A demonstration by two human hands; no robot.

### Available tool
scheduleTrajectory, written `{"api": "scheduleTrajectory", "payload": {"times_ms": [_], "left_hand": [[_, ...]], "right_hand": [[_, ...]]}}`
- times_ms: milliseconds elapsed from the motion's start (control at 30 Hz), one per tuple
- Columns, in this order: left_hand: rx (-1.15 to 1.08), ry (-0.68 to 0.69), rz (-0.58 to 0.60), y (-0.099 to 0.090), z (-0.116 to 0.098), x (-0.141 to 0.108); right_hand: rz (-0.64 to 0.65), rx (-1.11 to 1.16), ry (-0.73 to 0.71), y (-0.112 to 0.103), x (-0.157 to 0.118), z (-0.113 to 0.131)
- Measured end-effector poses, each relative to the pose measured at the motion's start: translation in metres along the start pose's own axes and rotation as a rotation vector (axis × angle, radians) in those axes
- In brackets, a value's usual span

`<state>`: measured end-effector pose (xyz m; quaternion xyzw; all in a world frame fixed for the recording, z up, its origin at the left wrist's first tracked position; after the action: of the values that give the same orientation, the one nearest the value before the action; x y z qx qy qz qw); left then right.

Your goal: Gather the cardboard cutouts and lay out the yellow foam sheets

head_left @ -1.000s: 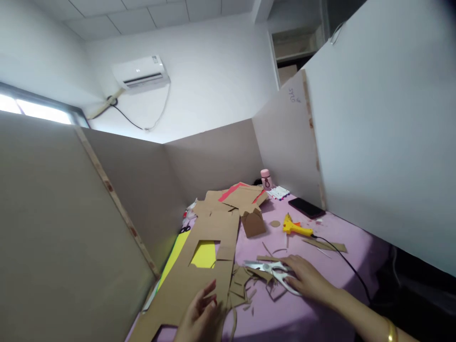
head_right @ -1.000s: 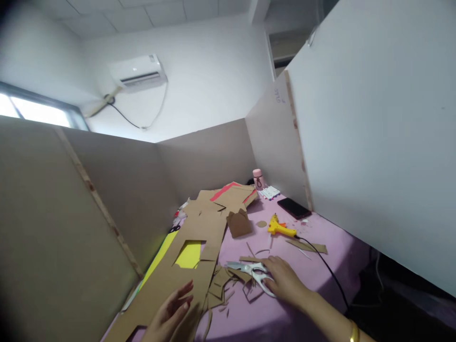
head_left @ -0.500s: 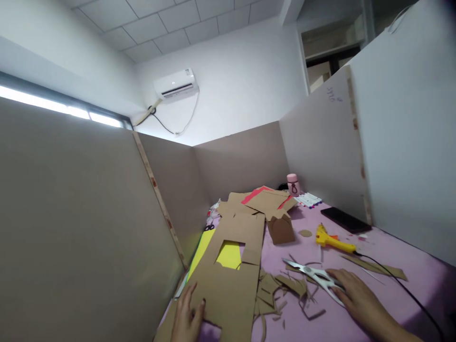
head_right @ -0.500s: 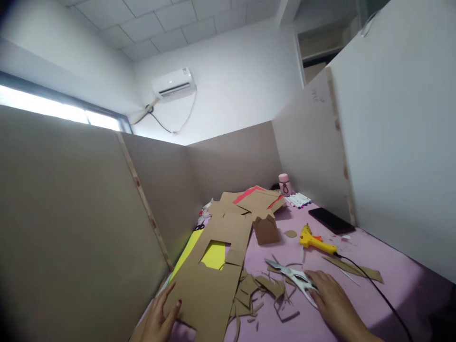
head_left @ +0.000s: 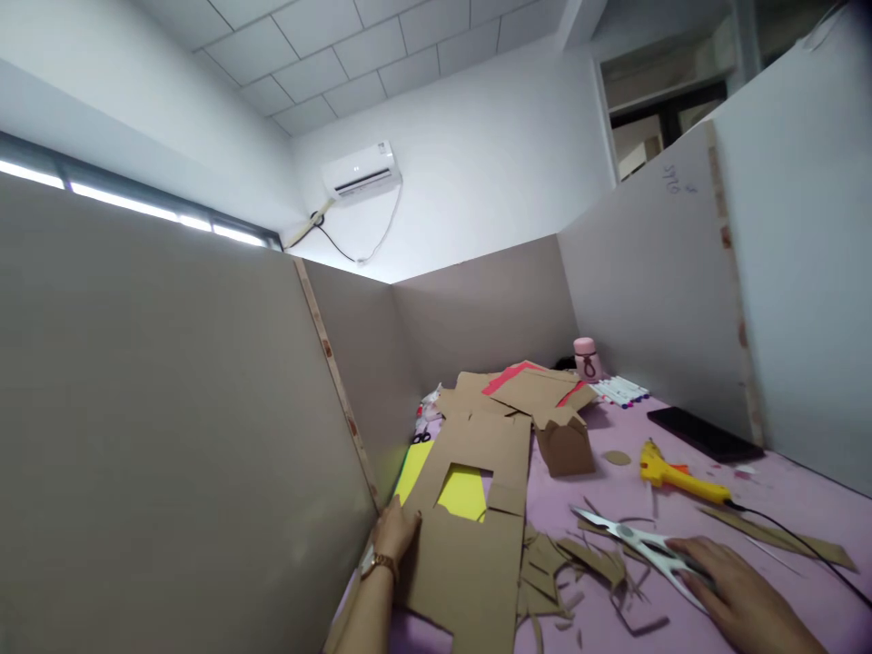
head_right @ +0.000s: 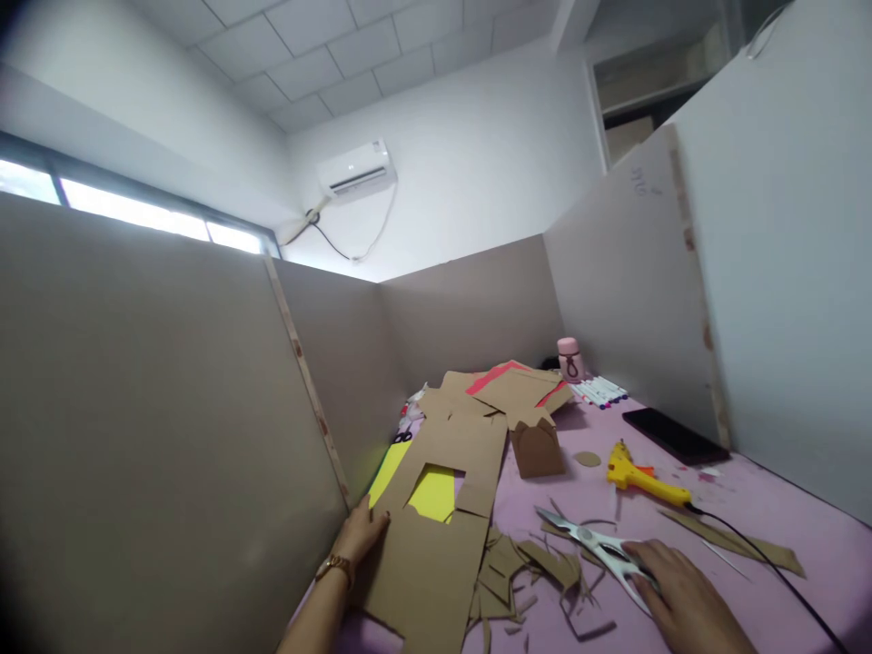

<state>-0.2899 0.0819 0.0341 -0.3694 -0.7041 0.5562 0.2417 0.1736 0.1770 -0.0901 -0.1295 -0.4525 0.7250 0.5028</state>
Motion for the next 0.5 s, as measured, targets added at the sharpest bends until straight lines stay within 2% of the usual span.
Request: {"api": "scheduleTrajectory", "payload": {"times_ms": [133,300,500], "left_hand": [[0.079,-0.066,-0.008,0.002,0.0,0.006],[0.141,-0.051,0.03,0.005,0.003,0.006],[0.169,-0.043,0.037,0.005,0.015,0.009]], "right_hand": [[-0.004,-0.034,0.005,0.0,0.001,-0.002],[-0.007,-0.035,0.011,0.002,0.002,-0.002],[-0.003,-0.007,0.008,0.012,0.003,-0.016]]}}
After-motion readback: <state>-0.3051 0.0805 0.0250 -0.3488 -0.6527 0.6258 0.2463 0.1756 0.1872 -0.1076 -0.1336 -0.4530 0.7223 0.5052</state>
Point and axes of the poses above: each hand's wrist, its own x-axis towards the middle knuckle, its own y-axis out of the palm, z = x × y, the point moved 4 cm from there along x, towards the middle knuckle, and after that the axes turned 13 degrees about z, right-handed, at the moved point
